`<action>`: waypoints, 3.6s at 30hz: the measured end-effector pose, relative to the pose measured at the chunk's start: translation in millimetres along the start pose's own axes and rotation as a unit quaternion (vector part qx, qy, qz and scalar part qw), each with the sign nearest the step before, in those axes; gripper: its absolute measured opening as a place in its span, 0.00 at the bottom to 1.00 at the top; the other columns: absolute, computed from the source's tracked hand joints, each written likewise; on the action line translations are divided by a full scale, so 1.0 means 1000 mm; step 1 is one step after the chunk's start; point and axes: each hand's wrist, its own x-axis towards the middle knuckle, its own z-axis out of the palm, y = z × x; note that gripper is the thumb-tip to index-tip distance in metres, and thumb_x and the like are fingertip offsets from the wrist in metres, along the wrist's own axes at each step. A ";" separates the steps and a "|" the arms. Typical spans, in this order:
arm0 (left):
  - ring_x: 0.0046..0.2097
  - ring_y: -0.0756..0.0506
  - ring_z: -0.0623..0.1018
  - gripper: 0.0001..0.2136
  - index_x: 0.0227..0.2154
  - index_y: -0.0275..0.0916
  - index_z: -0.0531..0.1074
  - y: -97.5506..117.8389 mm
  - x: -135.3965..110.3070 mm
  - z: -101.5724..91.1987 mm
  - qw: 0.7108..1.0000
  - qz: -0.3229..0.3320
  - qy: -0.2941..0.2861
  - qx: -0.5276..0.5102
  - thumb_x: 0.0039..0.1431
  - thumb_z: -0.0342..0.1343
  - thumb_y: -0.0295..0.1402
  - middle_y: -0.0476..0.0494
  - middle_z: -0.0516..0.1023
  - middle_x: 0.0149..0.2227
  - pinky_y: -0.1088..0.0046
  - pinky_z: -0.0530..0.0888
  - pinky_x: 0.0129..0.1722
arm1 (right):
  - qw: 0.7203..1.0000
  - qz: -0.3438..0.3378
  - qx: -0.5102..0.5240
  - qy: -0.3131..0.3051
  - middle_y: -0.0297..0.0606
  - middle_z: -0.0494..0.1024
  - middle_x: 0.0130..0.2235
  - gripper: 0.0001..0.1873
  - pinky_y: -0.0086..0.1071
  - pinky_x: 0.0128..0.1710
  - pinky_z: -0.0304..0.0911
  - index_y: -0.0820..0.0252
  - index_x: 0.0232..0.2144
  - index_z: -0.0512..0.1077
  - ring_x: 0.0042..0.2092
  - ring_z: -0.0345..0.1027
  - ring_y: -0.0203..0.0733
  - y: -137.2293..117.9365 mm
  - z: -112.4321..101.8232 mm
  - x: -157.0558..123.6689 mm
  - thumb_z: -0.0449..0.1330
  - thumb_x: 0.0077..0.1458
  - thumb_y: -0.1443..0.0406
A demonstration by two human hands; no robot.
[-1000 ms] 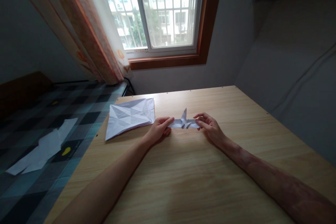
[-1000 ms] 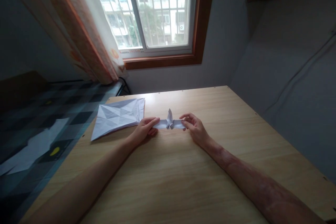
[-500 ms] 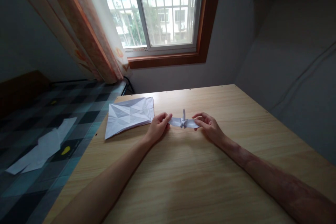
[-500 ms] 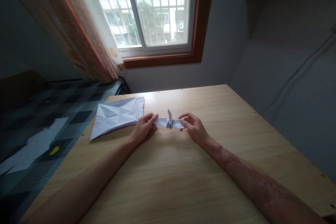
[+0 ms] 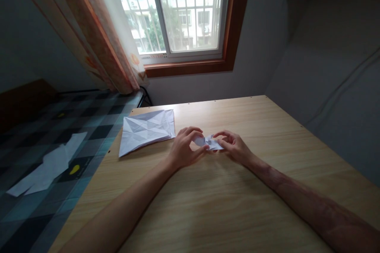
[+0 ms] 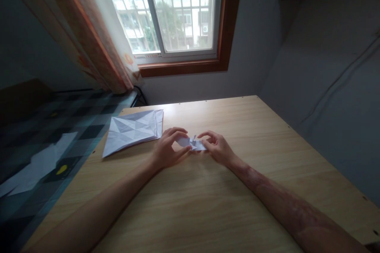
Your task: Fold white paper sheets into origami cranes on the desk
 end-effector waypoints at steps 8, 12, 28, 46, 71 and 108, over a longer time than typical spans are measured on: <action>0.56 0.38 0.81 0.12 0.44 0.45 0.80 0.004 0.002 -0.007 0.998 0.058 -0.026 0.000 0.62 0.69 0.43 0.42 0.83 0.56 0.48 0.65 0.70 | 1.000 -0.001 0.002 -0.013 0.37 0.86 0.31 0.17 0.32 0.34 0.75 0.59 0.46 0.78 0.33 0.83 0.44 -0.001 0.000 -0.001 0.69 0.61 0.55; 0.59 0.39 0.80 0.06 0.40 0.45 0.80 -0.002 0.001 -0.001 0.998 0.048 0.014 0.035 0.64 0.68 0.38 0.43 0.83 0.56 0.51 0.67 0.69 | 1.000 0.006 0.017 -0.013 0.38 0.87 0.33 0.18 0.35 0.37 0.77 0.58 0.47 0.77 0.35 0.84 0.47 0.001 0.000 -0.001 0.69 0.61 0.54; 0.54 0.43 0.82 0.03 0.42 0.46 0.80 -0.011 0.001 0.006 0.999 0.029 -0.020 0.011 0.72 0.61 0.34 0.45 0.85 0.53 0.53 0.68 0.67 | 0.995 -0.056 -0.026 -0.075 0.39 0.85 0.29 0.23 0.35 0.36 0.70 0.59 0.42 0.78 0.31 0.77 0.43 -0.002 0.002 -0.004 0.58 0.73 0.46; 0.51 0.40 0.81 0.12 0.42 0.39 0.81 -0.010 0.006 -0.001 0.961 -0.050 -0.107 -0.249 0.75 0.58 0.41 0.36 0.84 0.47 0.60 0.76 0.55 | 0.994 -0.097 -0.039 0.019 0.32 0.76 0.32 0.18 0.31 0.30 0.59 0.55 0.49 0.80 0.32 0.67 0.38 0.005 -0.002 0.002 0.68 0.65 0.50; 0.38 0.45 0.77 0.21 0.38 0.36 0.80 -0.017 0.005 0.003 0.940 -0.149 -0.118 -0.284 0.71 0.60 0.52 0.42 0.80 0.36 0.70 0.73 0.38 | 0.961 -0.225 -0.161 0.023 0.40 0.82 0.40 0.10 0.42 0.45 0.72 0.53 0.39 0.80 0.40 0.74 0.47 -0.014 0.001 -0.007 0.70 0.65 0.55; 0.36 0.48 0.78 0.12 0.39 0.37 0.83 -0.016 -0.001 0.012 0.950 -0.163 -0.048 -0.262 0.67 0.67 0.42 0.40 0.84 0.40 0.73 0.78 0.36 | 0.957 -0.142 -0.244 0.061 0.35 0.80 0.33 0.12 0.34 0.31 0.62 0.55 0.35 0.83 0.31 0.65 0.39 0.002 0.001 0.004 0.69 0.64 0.54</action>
